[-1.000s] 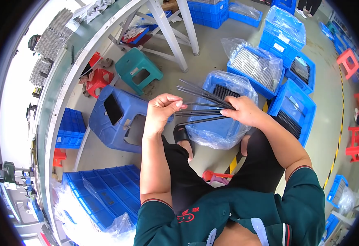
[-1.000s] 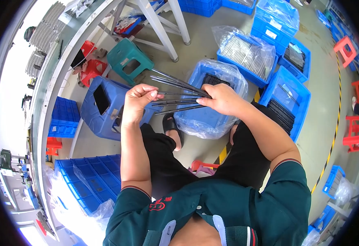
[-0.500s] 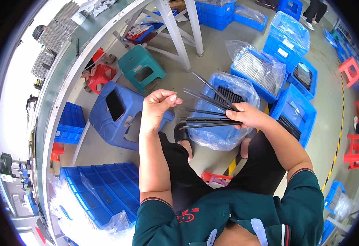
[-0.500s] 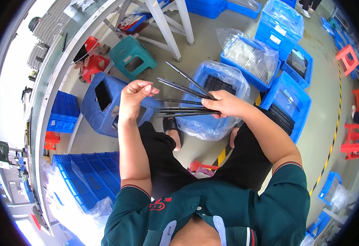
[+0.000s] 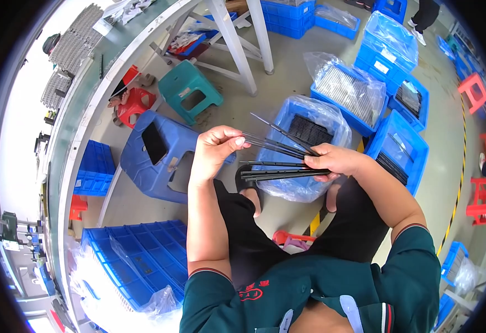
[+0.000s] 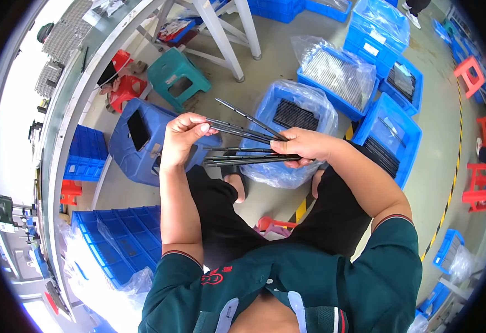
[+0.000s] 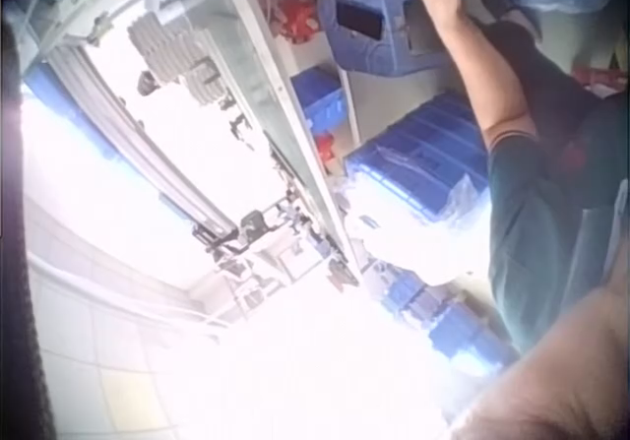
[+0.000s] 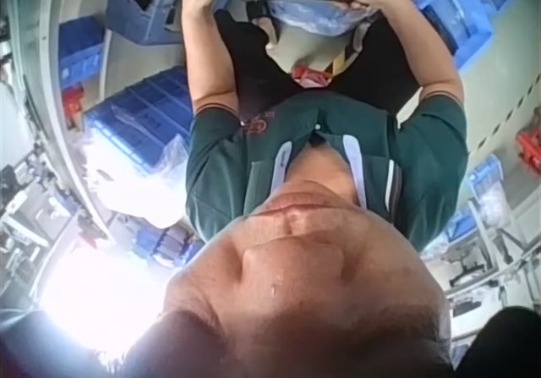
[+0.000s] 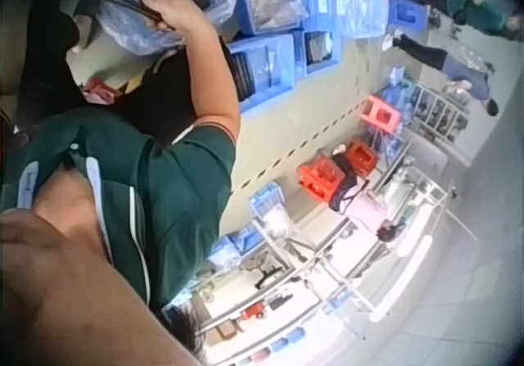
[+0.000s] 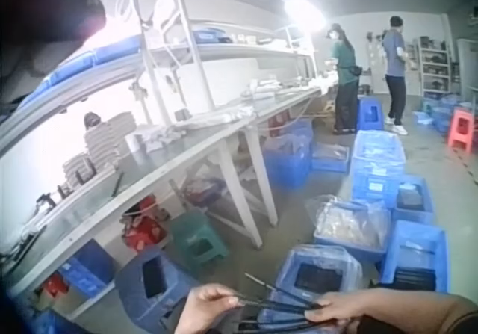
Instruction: Sort and pack thin black rods into plastic containers in a workshop setting.
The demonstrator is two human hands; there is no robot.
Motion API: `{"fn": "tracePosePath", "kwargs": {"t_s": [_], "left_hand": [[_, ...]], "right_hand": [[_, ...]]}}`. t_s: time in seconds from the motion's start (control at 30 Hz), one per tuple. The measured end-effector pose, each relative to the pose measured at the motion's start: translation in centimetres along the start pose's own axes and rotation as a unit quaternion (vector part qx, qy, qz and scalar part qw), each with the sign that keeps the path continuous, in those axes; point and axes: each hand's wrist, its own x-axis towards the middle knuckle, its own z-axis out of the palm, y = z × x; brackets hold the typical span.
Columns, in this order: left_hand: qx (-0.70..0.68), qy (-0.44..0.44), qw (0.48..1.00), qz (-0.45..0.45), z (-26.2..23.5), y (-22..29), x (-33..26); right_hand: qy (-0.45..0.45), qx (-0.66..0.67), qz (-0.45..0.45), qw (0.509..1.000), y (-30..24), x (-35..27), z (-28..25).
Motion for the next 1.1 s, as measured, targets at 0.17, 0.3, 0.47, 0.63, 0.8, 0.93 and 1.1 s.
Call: {"fn": "tracePosePath", "kwargs": {"t_s": [0.17,0.3,0.47,0.63,0.8,0.93,1.1], "left_hand": [[-0.011,-0.007,1.000,-0.007,-0.4,-0.3,-0.2],[-0.229,-0.092,0.968,-0.039,-0.2,-0.8,-0.1],[-0.301,-0.101,0.945,-0.076,-0.2,-0.9,-0.2],[-0.328,-0.129,0.930,-0.106,0.0,-1.3,0.1],[-0.080,0.034,0.995,-0.039,1.0,-0.9,0.0],[-0.022,0.012,0.999,-0.045,1.1,-0.7,-0.2],[-0.009,-0.009,0.996,-0.086,0.9,-0.2,-0.4]], "right_hand": [[0.000,0.004,0.000,1.000,0.1,0.1,0.1],[0.010,-0.016,-0.013,1.000,0.1,0.0,0.2],[-0.015,-0.012,-0.011,1.000,0.0,-0.2,-0.8],[0.001,-0.018,-0.012,1.000,0.1,-0.4,-0.7],[0.053,-0.032,-0.003,0.998,-0.1,-0.1,-0.7],[0.032,-0.026,-0.004,0.999,-0.4,-0.1,-0.8],[0.022,-0.030,-0.006,0.999,-0.1,0.2,-0.5]]}}
